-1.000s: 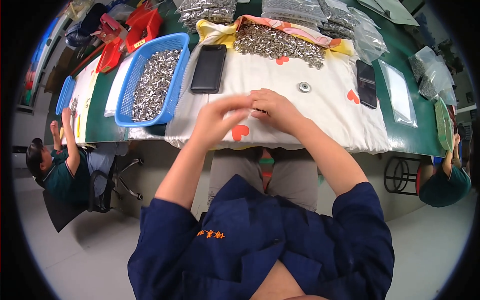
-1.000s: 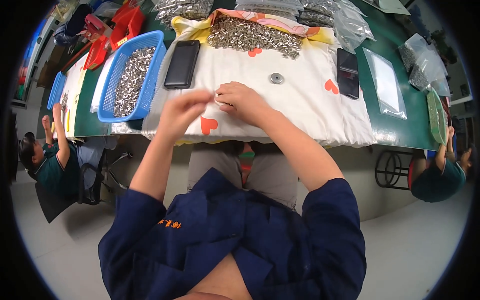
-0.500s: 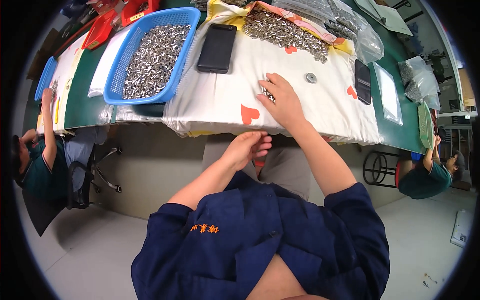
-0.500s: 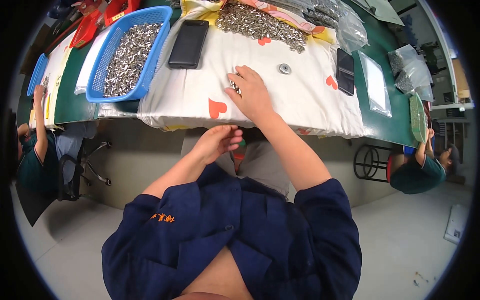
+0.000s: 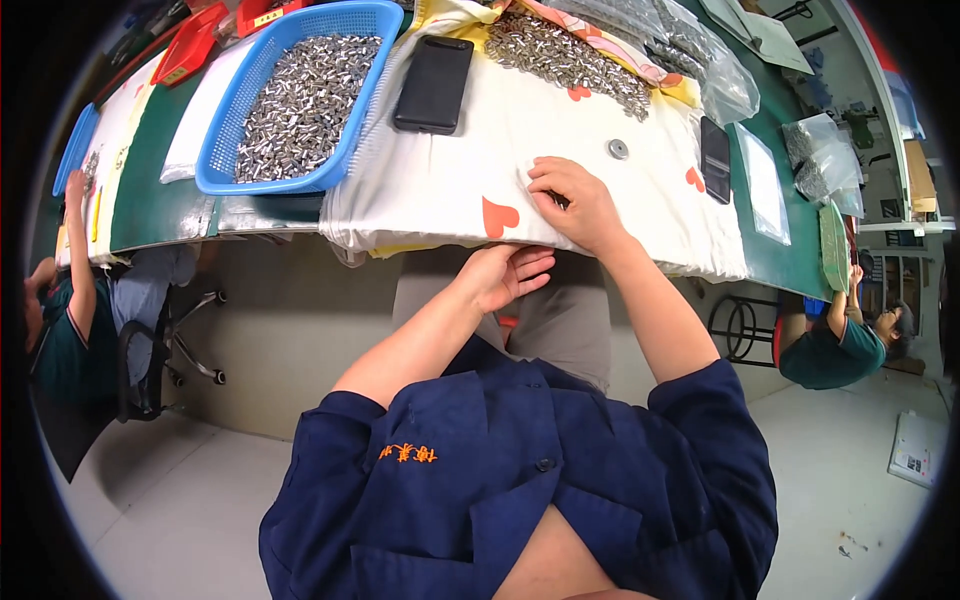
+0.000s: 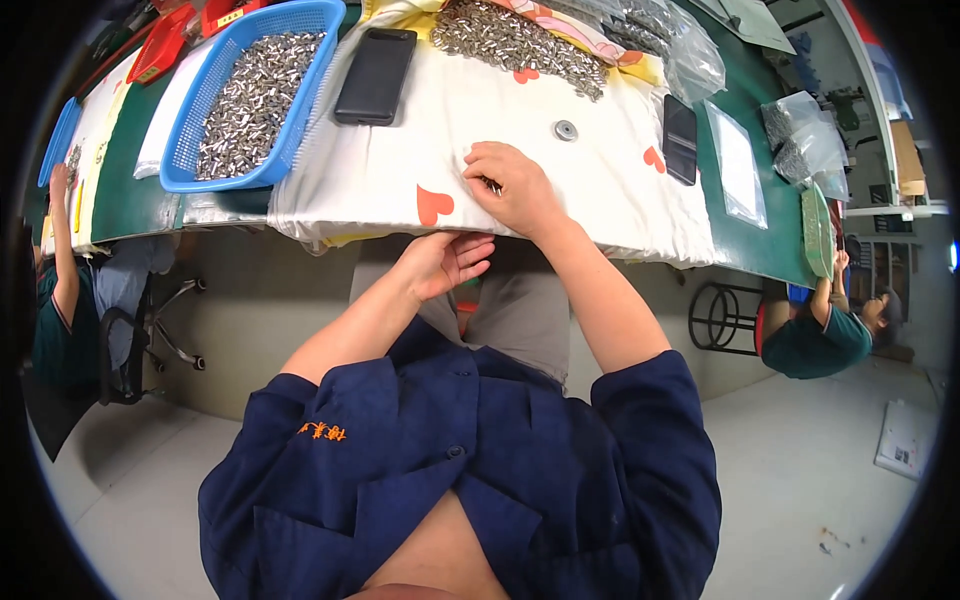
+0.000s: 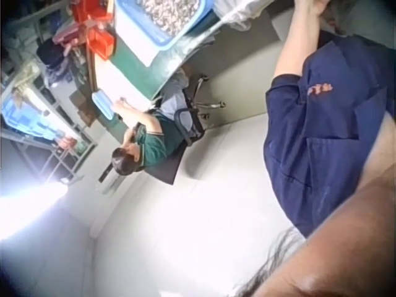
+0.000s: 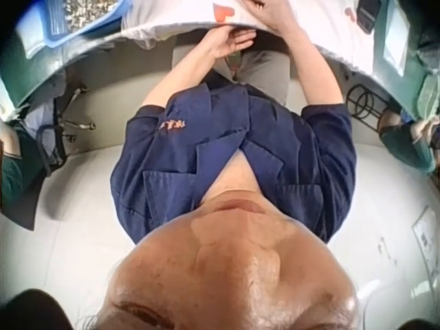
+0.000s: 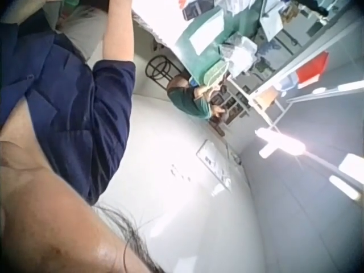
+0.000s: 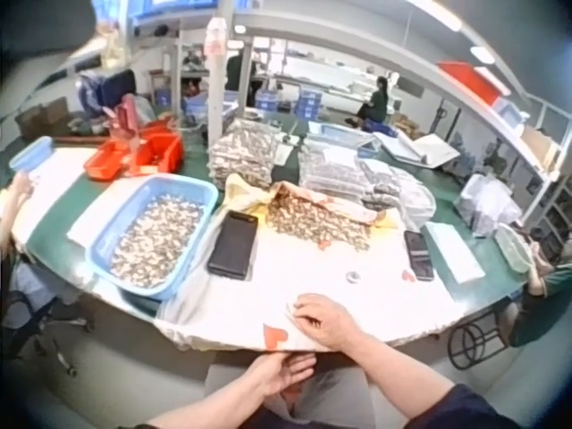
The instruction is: Assembling small metal pins and components into a circular metal base component at a factory workbench.
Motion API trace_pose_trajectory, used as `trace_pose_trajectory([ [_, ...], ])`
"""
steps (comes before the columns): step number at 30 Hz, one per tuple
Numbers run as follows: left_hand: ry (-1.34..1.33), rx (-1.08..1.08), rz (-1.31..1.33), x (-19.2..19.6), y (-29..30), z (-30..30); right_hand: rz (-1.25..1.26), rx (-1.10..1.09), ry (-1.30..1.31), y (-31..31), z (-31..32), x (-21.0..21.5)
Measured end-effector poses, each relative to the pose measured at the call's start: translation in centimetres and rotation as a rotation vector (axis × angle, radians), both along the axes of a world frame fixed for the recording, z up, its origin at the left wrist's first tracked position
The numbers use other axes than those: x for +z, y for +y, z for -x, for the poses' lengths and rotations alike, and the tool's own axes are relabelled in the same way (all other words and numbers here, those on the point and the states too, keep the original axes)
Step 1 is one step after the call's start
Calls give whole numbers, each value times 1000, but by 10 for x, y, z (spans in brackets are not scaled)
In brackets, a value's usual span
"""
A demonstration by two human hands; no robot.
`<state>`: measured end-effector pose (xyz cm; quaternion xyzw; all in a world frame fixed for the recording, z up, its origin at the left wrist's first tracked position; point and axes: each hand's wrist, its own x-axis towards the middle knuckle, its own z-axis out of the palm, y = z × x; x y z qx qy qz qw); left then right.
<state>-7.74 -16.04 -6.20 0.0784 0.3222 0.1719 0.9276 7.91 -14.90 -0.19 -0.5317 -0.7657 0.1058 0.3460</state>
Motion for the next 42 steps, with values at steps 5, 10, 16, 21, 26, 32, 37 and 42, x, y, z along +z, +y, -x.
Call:
trace_pose_trajectory([
  [5, -60, -27, 34, -2, 1, -2, 2, -248, 129, -8, -7, 5],
  [10, -100, -26, 54, -4, 1, -10, -14, -366, -55, -3, 19, -6],
  [16, -107, -38, 68, 1, 2, -12, -40, -355, -69, -4, 25, -13],
  [21, -170, -100, 110, 4, 4, -17, -29, -357, -27, -6, 22, -10],
  [26, -270, -151, 149, 6, 4, -24, -23, -354, -28, -10, 19, -10],
  [32, -340, -58, 210, 7, -2, -32, 17, -385, 7, -17, 21, -8],
  [37, -511, 0, 235, 1, -6, -33, 23, -430, 38, -27, 26, -7],
  [42, -517, 69, 230, 0, -9, -35, 1, -437, 47, -39, 28, -9],
])
